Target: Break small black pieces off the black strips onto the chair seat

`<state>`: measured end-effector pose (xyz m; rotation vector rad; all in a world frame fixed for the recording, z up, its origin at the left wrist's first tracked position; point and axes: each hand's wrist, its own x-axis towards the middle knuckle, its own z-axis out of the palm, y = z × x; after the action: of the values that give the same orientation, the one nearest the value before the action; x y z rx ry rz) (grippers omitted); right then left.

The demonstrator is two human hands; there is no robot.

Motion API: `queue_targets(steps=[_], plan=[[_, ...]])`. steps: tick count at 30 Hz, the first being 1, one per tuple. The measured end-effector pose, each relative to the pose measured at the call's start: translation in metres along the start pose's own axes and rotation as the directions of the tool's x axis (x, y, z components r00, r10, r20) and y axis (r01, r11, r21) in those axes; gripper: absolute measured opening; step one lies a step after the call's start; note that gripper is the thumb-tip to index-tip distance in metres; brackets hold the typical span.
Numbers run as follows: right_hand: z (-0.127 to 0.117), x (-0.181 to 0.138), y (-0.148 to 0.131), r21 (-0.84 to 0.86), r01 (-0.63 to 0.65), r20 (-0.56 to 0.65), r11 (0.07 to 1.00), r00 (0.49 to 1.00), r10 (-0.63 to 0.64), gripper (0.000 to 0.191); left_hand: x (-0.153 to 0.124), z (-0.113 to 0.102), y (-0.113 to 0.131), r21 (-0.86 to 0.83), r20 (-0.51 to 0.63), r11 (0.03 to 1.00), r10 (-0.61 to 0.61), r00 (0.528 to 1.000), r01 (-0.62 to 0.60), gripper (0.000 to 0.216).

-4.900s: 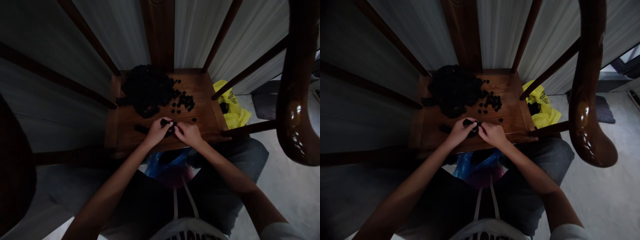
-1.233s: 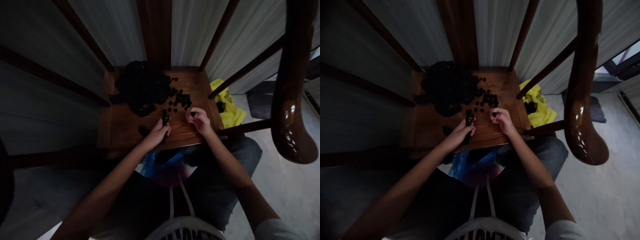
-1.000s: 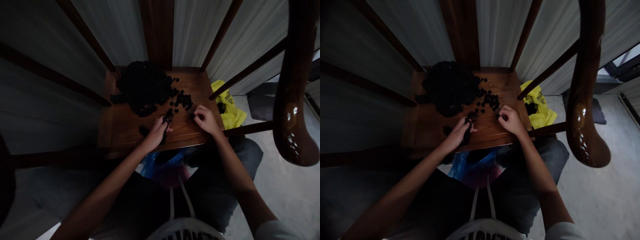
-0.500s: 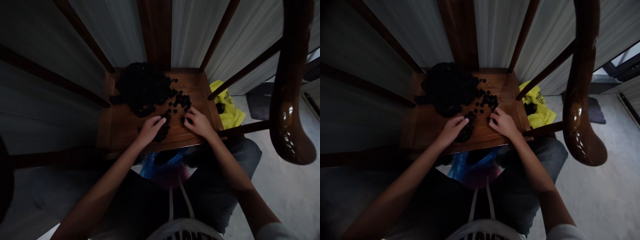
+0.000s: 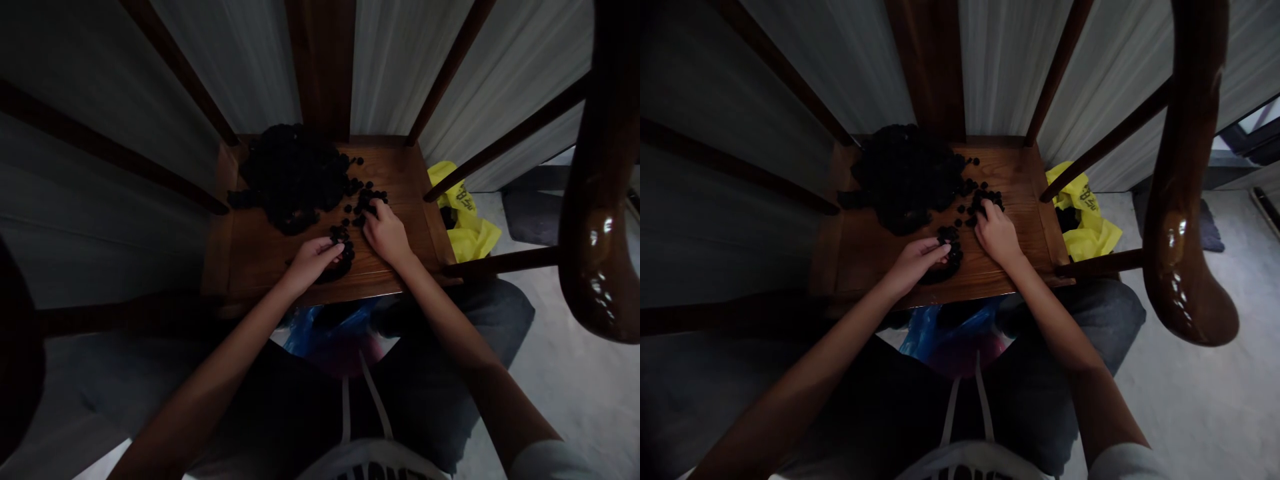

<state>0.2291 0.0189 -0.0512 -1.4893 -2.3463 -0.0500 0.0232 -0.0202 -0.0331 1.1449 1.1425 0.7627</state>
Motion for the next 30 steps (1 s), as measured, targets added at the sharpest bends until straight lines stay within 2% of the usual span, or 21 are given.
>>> queue_targets(steps=[3, 8, 12, 14, 17, 19, 21, 26, 30], plan=[[-0.001, 0.001, -0.002, -0.022, 0.021, 0.026, 1.000, 0.999, -0.020, 0.034, 0.000, 0.000, 0.003, 0.019, 0.008, 1.000, -0.003, 1.000, 0.003, 0.024], [-0.003, -0.002, -0.004, 0.038, 0.033, 0.035, 0.999, 0.999, -0.034, 0.045, 0.000, 0.000, 0.000, -0.032, 0.010, 0.999, -0.024, 1.000, 0.025, 0.025], [-0.012, -0.005, -0.003, 0.110, 0.007, -0.017, 0.994, 1.000, -0.005, 0.055, 0.001, 0.002, -0.007, -0.057, 0.004, 0.998, -0.036, 0.999, 0.036, 0.030], [-0.019, -0.010, -0.006, 0.168, -0.023, -0.068, 0.986, 0.997, 0.035, 0.048, 0.002, 0.003, -0.010, -0.068, -0.027, 0.997, -0.031, 0.999, 0.029, 0.032], [-0.026, -0.024, -0.016, 0.292, -0.048, -0.086, 0.955, 0.993, 0.077, 0.023, 0.003, 0.003, -0.014, -0.056, -0.055, 0.998, -0.015, 0.998, 0.012, 0.032], [-0.027, -0.035, -0.025, 0.392, -0.023, -0.040, 0.920, 0.998, 0.042, 0.016, 0.003, 0.003, -0.015, -0.056, -0.049, 0.998, 0.010, 0.999, -0.013, 0.031], [-0.025, -0.044, -0.033, 0.426, 0.003, 0.028, 0.905, 0.999, -0.017, 0.017, 0.003, 0.005, -0.016, -0.050, -0.020, 0.997, 0.060, 0.998, -0.061, 0.031], [-0.019, -0.048, -0.041, 0.243, 0.062, 0.138, 0.968, 0.986, -0.098, 0.025, 0.003, 0.009, -0.025, 0.081, -0.035, 0.973, 0.218, 0.975, -0.215, 0.036], [-0.022, -0.041, -0.039, 0.245, 0.091, 0.210, 0.965, 0.967, -0.144, 0.024, 0.002, 0.009, -0.031, 0.195, 0.004, 0.934, 0.305, 0.952, -0.300, 0.035]])
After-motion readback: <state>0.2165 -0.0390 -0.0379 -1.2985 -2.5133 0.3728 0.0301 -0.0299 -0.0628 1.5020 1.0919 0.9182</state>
